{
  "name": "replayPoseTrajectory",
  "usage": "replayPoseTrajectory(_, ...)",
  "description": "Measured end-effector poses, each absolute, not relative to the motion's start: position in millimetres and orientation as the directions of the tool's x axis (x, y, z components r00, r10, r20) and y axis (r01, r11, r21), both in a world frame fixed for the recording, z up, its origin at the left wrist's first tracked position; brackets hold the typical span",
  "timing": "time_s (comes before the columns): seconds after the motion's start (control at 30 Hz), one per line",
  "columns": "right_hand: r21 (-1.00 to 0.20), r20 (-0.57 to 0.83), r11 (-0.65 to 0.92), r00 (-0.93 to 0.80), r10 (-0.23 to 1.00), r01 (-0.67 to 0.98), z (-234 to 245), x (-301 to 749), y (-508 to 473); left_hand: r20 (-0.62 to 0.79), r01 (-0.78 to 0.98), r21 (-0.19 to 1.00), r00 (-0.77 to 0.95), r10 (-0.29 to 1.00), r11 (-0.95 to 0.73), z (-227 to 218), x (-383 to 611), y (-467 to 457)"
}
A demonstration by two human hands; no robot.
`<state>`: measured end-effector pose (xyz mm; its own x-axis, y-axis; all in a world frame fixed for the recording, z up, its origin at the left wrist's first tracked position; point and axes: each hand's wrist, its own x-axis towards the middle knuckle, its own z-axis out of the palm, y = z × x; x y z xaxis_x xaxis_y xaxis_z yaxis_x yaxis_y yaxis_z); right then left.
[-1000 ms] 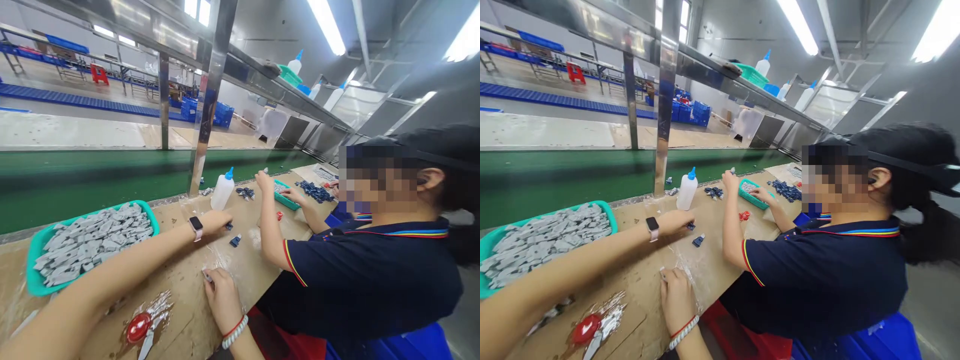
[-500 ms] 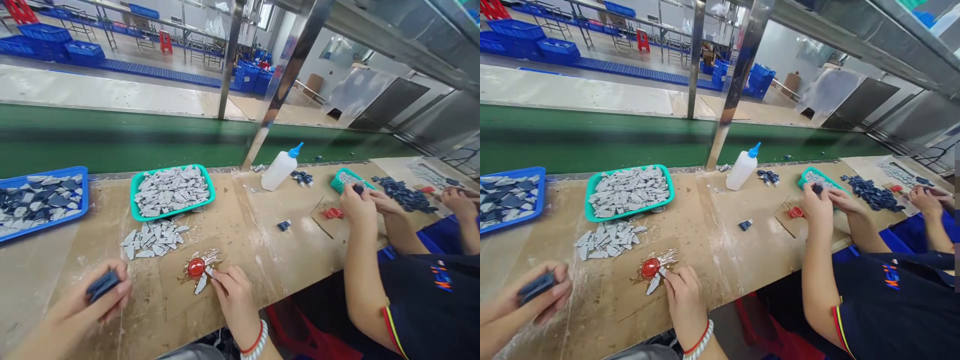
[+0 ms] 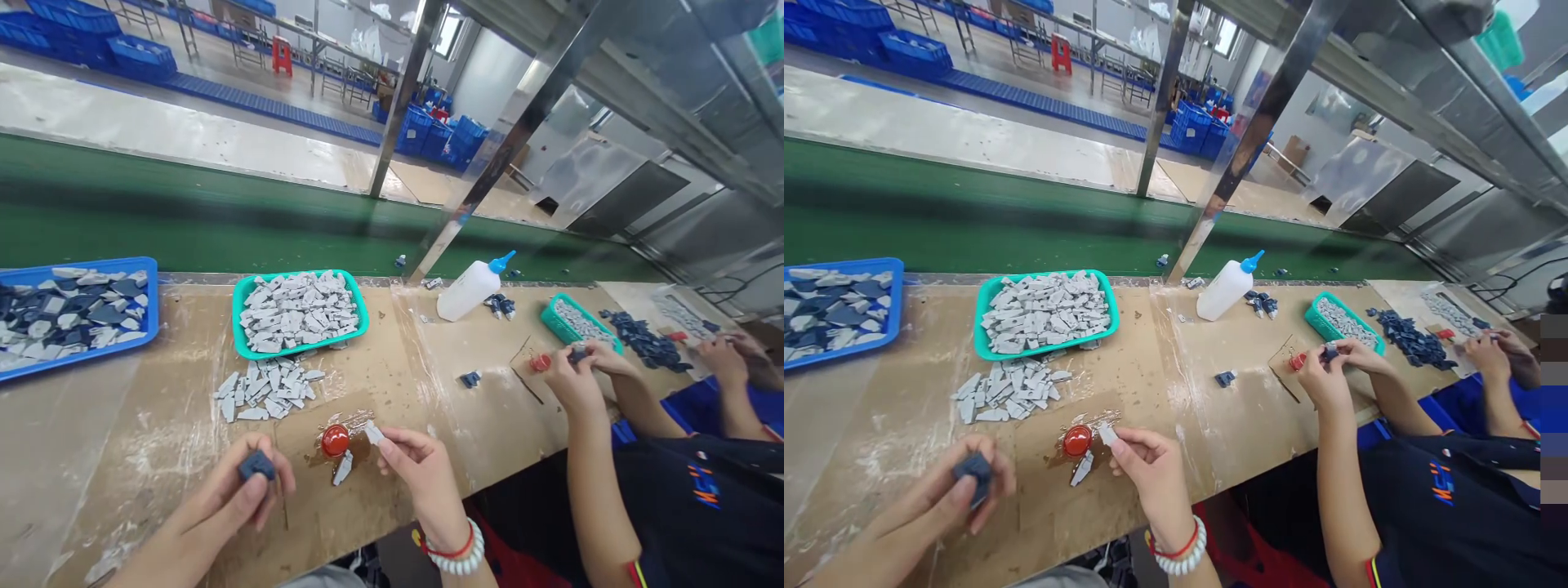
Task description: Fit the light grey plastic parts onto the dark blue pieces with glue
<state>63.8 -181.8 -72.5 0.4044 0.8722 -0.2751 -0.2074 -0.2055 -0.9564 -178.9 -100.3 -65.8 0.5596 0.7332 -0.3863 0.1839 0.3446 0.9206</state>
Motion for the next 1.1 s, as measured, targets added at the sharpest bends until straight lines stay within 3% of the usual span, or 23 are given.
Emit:
replayPoseTrajectory(0.07, -0.915, -0.3, -0.152, 0.378, 0.876, -0.373, -63.6, 61.5, -176.5, -0.35, 0.191, 0.933, 0.682, 0.642, 0.306, -54.3, -161.0, -97.4)
replayPoseTrajectory(0.13, -0.923, -0.208, -0.059, 0.365, 0.907, -0.38, -52.9, 54.6, -171.7, -0.31, 0.192, 0.949, 0.724, 0.616, 0.251, -42.5, -144.4, -95.3)
replayPoseTrajectory(0.27, -0.991, 0.12, 0.134, 0.354, 0.928, -0.016, -30.8, 36.9, -166.6, -0.23, 0.11, 0.969, 0.741, 0.631, 0.223, -30.1, -126.7, -95.3)
replayPoseTrajectory(0.33, -0.959, 0.263, 0.212, 0.319, 0.911, 0.187, -23.8, 30.3, -165.8, -0.226, 0.109, 0.971, 0.716, 0.661, 0.214, -28.6, -125.9, -97.1)
replayPoseTrajectory(0.43, -0.902, 0.378, 0.293, 0.25, 0.891, 0.317, -20.7, 23.3, -164.9, -0.201, 0.137, 0.98, 0.68, 0.705, 0.148, -26.2, -128.0, -100.4)
replayPoseTrajectory(0.6, -0.815, 0.458, 0.355, 0.133, 0.879, 0.457, -22.8, 16.2, -166.8, -0.16, 0.26, 0.966, 0.603, 0.782, -0.003, -18.8, -128.6, -107.9)
replayPoseTrajectory(0.77, -0.719, 0.433, 0.387, -0.064, 0.899, 0.578, -26.4, 13.7, -173.1, -0.312, 0.254, 0.945, 0.512, 0.8, 0.206, -25.3, -129.2, -123.3)
replayPoseTrajectory(0.93, -0.671, 0.427, 0.38, -0.087, 0.9, 0.637, -36.3, -2.7, -180.6, -0.363, 0.143, 0.932, 0.417, 0.833, 0.334, -46.8, -130.2, -133.0)
replayPoseTrajectory(1.03, -0.676, 0.44, 0.417, -0.121, 0.89, 0.608, -35.0, -12.0, -181.1, -0.372, 0.145, 0.928, 0.381, 0.846, 0.342, -53.4, -142.5, -138.7)
replayPoseTrajectory(1.1, -0.724, 0.407, 0.474, -0.245, 0.88, 0.501, -30.2, -9.5, -172.5, -0.421, 0.138, 0.907, 0.318, 0.849, 0.398, -51.3, -163.7, -143.1)
